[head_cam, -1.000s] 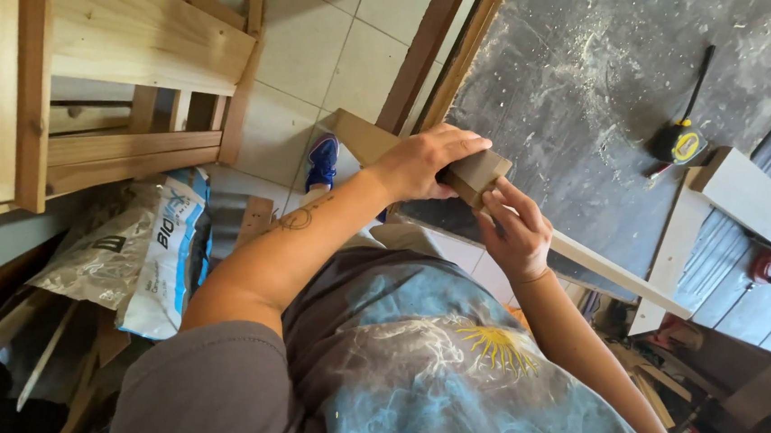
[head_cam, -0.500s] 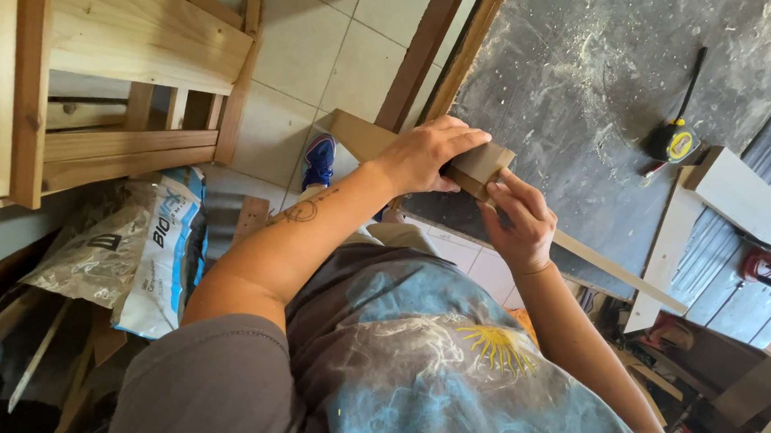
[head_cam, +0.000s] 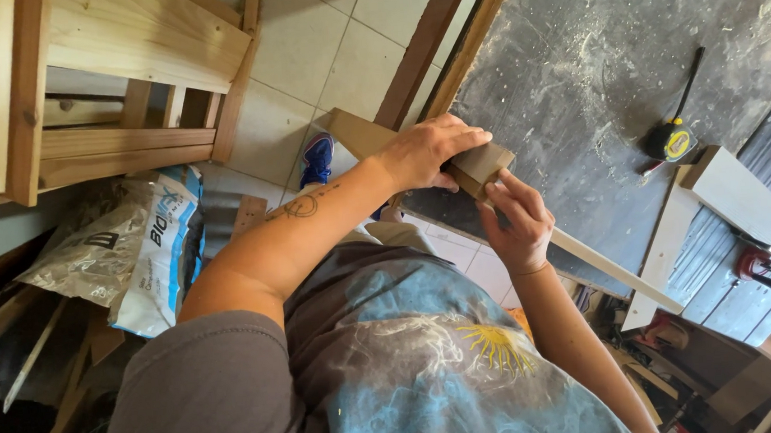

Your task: Inspecting wooden boards and sanding their edges and corners with a sanding block.

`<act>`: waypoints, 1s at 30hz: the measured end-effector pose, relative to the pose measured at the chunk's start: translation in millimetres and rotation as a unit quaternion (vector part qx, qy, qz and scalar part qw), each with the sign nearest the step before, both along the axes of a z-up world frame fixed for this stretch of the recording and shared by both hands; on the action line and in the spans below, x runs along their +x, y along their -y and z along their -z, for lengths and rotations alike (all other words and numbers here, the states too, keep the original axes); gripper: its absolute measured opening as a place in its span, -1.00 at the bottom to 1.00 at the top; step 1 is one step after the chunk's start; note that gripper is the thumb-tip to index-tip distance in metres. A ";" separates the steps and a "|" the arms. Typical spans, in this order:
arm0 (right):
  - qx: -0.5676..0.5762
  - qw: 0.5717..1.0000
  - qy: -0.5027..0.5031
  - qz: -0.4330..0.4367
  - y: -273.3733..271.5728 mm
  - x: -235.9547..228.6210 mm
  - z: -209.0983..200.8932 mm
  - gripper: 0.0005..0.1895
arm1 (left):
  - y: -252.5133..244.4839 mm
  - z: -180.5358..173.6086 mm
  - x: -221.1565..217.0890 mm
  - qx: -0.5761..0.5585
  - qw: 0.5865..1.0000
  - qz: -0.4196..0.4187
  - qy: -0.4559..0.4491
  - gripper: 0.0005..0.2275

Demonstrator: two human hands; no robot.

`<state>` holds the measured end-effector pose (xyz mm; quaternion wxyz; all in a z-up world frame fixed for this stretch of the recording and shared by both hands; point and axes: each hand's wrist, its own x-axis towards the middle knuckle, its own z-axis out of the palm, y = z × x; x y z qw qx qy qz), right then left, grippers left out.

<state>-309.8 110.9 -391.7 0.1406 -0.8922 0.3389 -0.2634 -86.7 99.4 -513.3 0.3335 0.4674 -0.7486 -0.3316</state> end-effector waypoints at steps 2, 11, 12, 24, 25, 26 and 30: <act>0.017 1.000 -0.003 0.005 1.4 2.3 -2.8 -0.78 | 1.1 1.2 -0.8 0.001 1.000 -0.002 -0.002 -0.11; 0.012 1.000 -0.007 0.011 5.2 1.3 0.3 -0.79 | 1.1 -3.2 1.0 0.009 1.000 0.000 0.025 -0.15; 0.012 1.000 -0.007 0.011 5.5 0.9 0.5 -0.79 | 1.5 -4.5 1.9 0.009 1.000 0.000 0.025 -0.15; 0.027 0.999 0.008 0.015 5.1 3.4 -3.5 -0.79 | 3.0 4.0 2.6 -0.001 1.000 0.019 0.023 -0.13; 0.024 1.000 0.012 0.016 4.8 4.3 -3.9 -0.79 | 2.9 4.1 2.7 -0.004 0.999 0.020 0.024 -0.12; 0.021 1.000 0.015 0.016 4.7 5.4 -4.3 -0.80 | 3.0 4.2 2.9 -0.009 0.999 0.021 0.026 -0.12; 0.016 1.000 0.014 0.014 3.6 5.2 -3.6 -0.80 | 2.8 8.2 1.1 -0.007 0.999 0.022 0.023 -0.09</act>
